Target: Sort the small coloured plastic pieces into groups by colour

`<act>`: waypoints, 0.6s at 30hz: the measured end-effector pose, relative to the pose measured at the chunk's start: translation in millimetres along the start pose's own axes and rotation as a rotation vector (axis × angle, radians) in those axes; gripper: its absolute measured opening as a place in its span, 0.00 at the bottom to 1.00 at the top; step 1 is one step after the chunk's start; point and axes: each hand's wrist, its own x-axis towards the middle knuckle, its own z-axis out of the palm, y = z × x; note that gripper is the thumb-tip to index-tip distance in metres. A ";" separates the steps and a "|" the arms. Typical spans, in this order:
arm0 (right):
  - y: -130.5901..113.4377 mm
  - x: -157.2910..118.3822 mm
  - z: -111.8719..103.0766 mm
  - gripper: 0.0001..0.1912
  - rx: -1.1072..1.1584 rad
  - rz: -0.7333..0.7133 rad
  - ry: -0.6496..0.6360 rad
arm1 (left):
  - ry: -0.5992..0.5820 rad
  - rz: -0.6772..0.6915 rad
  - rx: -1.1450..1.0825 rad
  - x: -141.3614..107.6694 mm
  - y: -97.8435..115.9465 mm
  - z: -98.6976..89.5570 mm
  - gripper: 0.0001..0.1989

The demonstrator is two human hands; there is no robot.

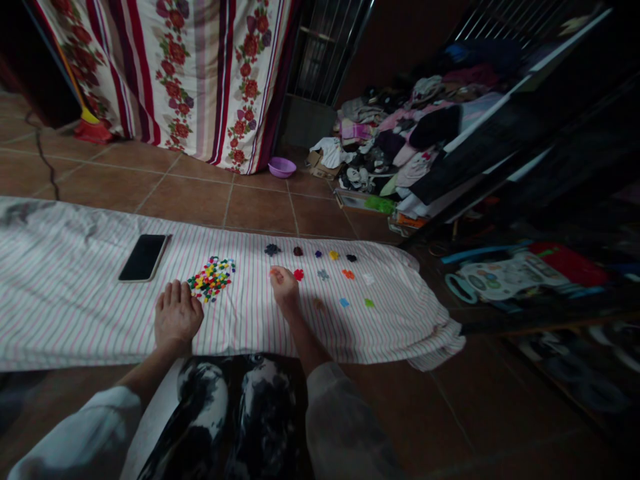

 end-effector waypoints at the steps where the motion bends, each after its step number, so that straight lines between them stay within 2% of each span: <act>1: 3.0 0.1 -3.2 0.14 0.001 0.009 0.016 | -0.002 0.000 0.004 -0.1 0.1 -0.2 0.30; 8: 36.3 2.9 -37.8 0.14 0.015 0.043 0.097 | 0.007 0.023 0.017 -1.3 -1.0 1.0 0.30; 15: 97.6 19.6 -99.8 0.16 -0.087 0.131 0.310 | -0.008 0.020 0.051 -0.9 1.3 -2.6 0.30; 18: 123.5 26.9 -123.7 0.16 -0.164 0.157 0.351 | -0.023 0.024 0.069 -0.1 2.1 -4.0 0.30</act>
